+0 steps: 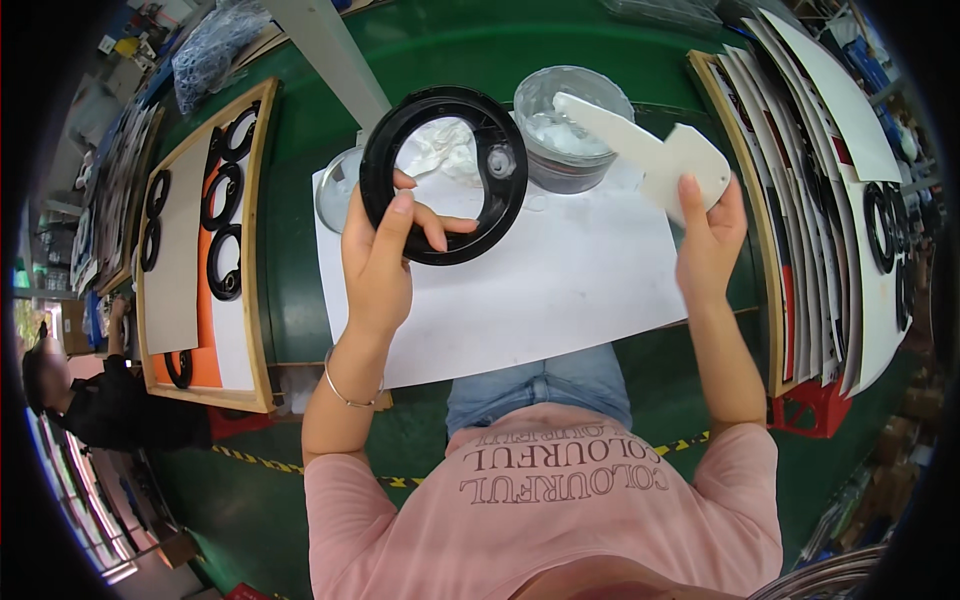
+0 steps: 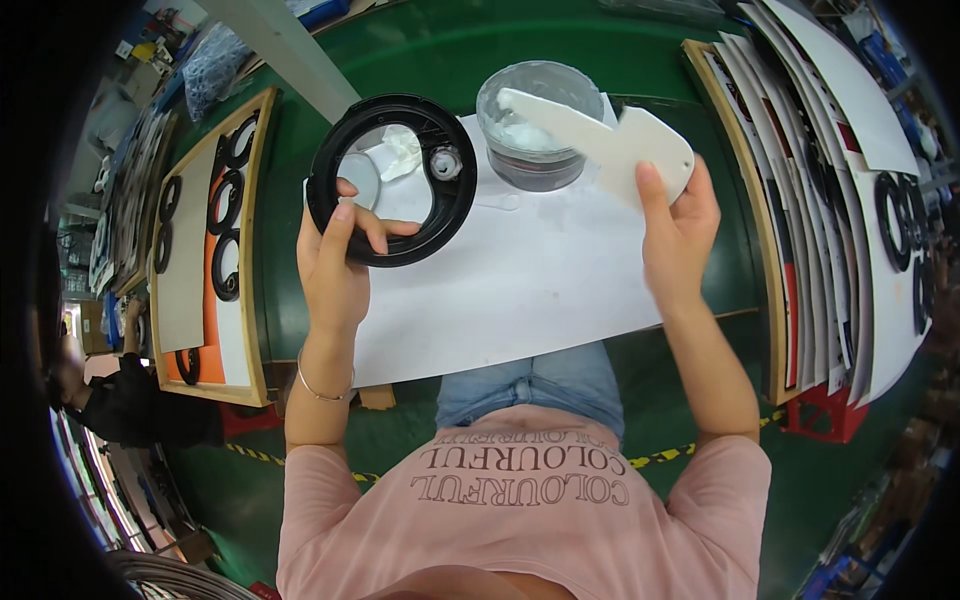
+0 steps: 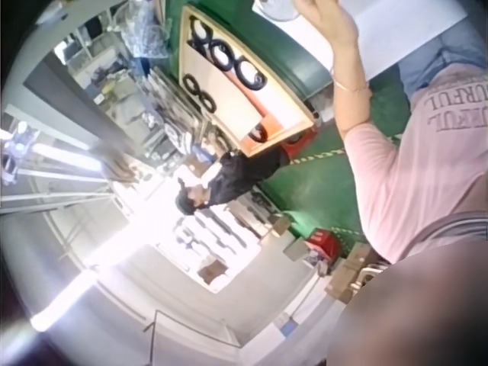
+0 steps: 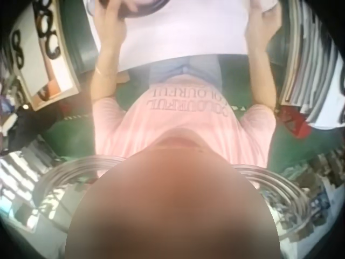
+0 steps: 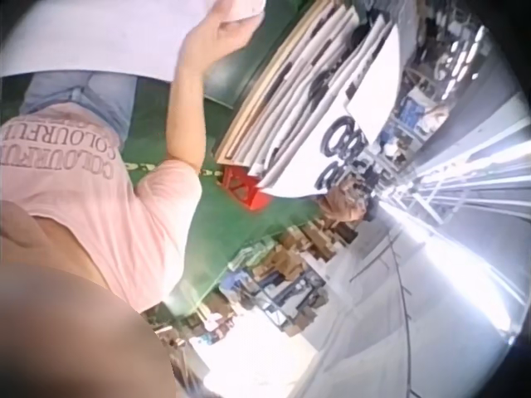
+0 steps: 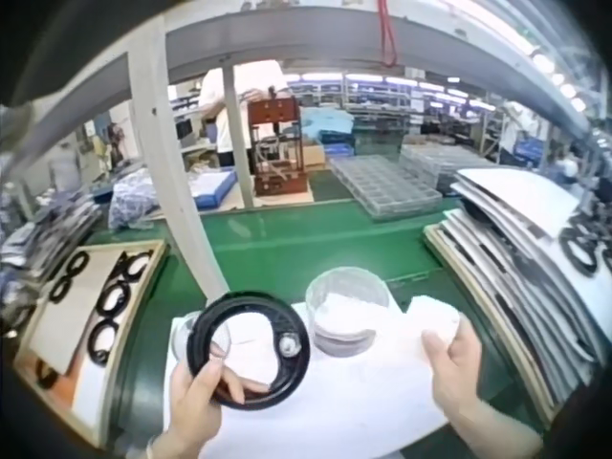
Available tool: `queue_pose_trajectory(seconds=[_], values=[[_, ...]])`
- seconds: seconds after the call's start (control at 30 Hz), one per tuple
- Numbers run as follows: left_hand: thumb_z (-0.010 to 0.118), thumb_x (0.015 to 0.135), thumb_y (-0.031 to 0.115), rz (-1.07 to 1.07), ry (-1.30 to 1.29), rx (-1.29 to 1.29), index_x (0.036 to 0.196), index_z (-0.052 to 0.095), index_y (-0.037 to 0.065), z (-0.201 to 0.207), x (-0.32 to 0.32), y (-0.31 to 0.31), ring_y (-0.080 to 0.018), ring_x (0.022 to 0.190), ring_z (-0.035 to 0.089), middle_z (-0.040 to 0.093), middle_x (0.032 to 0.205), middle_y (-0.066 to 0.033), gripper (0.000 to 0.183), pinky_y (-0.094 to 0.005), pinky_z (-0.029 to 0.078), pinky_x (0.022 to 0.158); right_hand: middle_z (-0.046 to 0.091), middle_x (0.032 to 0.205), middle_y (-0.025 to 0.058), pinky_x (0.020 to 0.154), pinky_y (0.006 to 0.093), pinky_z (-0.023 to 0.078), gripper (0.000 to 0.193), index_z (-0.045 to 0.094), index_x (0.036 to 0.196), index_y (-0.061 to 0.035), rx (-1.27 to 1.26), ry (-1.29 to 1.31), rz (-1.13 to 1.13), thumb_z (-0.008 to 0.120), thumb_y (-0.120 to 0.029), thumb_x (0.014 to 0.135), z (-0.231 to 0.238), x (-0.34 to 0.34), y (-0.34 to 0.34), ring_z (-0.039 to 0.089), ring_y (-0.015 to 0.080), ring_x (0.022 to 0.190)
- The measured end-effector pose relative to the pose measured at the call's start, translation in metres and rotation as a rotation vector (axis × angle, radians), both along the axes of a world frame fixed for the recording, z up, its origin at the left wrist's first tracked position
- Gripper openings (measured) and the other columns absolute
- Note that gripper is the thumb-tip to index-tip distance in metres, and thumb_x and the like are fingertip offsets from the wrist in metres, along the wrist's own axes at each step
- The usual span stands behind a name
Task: Wiping the inner rims of black circular components with a cloth and applicator tool dipped in liquid.
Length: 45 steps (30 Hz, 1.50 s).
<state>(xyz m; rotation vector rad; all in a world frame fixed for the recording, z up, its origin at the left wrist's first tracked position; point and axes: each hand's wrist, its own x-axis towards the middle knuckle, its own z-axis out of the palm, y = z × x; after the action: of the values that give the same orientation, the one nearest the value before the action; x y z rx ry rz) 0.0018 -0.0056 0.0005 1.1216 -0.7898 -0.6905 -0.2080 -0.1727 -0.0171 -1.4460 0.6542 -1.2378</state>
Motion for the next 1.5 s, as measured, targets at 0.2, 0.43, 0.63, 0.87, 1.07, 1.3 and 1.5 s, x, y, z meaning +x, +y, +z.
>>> queue_pose_trajectory(seconds=[0.2,0.43,0.63,0.87,1.07,1.3,1.5], values=[[0.04,0.091,0.02,0.021,0.082,-0.03,0.104,0.04,0.005,-0.003,0.009,0.007,-0.027,0.066,0.062,0.05,0.058,-0.0068,0.02,-0.03,0.046,0.065,0.063,0.094,0.0072,0.069,0.0287,0.05,0.028,0.065,0.09,-0.0096,-1.358,0.759,0.013,0.055,0.0,0.065,0.02,-0.007,0.002,0.062,0.0213,0.084],[0.04,0.091,0.02,0.032,0.068,-0.012,0.102,0.04,0.004,-0.004,0.011,0.007,-0.0278,0.068,0.062,0.05,0.057,-0.007,0.02,-0.0299,0.046,0.065,0.064,0.087,0.0111,0.066,0.0271,0.049,0.023,0.061,0.095,-0.0017,-1.199,0.705,0.042,0.057,-0.001,0.073,0.051,-0.048,0.001,0.063,0.0194,0.078],[0.038,0.092,0.018,-0.017,-0.081,-0.031,0.101,0.039,0.002,-0.001,-0.004,-0.005,-0.0257,0.069,0.063,0.052,0.058,-0.0073,0.018,-0.0307,0.046,0.07,0.059,0.092,0.0063,0.074,0.0227,0.045,0.026,0.052,0.106,0.0041,-0.315,0.324,0.0,0.057,-0.008,0.084,0.047,-0.046,0.026,0.056,0.0095,0.084],[0.038,0.092,0.014,-0.03,-0.196,-0.061,0.1,0.038,0.0,0.003,-0.012,-0.006,-0.0235,0.068,0.062,0.052,0.057,-0.0071,0.017,-0.032,0.047,0.071,0.059,0.092,0.0061,0.073,0.0205,0.043,0.026,0.052,0.104,0.0041,-0.252,0.292,0.097,0.059,-0.009,0.083,0.044,-0.029,0.024,0.055,0.0095,0.083],[0.037,0.092,0.013,-0.055,-0.212,-0.072,0.1,0.038,-0.001,0.006,-0.015,-0.007,-0.0205,0.066,0.061,0.051,0.059,-0.0068,0.016,-0.0321,0.048,0.071,0.058,0.09,0.0054,0.07,0.0202,0.044,0.023,0.053,0.102,0.004,-0.267,0.308,0.097,0.058,-0.009,0.084,0.041,-0.028,0.023,0.054,0.0087,0.081],[0.037,0.092,0.011,-0.075,-0.264,-0.049,0.1,0.038,-0.001,0.007,-0.019,-0.008,-0.017,0.065,0.059,0.051,0.063,-0.0059,0.015,-0.0323,0.049,0.072,0.06,0.082,0.0066,0.063,0.0194,0.044,0.02,0.054,0.098,0.0046,-0.486,0.413,0.029,0.058,-0.007,0.083,0.046,-0.027,0.024,0.056,0.0089,0.073],[0.037,0.092,0.011,-0.083,-0.293,-0.066,0.101,0.038,-0.001,0.007,-0.017,-0.009,-0.0166,0.066,0.059,0.05,0.063,-0.0051,0.015,-0.0308,0.048,0.07,0.064,0.079,0.0117,0.055,0.022,0.046,0.016,0.06,0.092,0.0014,-0.809,0.432,0.055,0.058,0.001,0.076,0.067,-0.018,0.029,0.063,0.0182,0.063]])
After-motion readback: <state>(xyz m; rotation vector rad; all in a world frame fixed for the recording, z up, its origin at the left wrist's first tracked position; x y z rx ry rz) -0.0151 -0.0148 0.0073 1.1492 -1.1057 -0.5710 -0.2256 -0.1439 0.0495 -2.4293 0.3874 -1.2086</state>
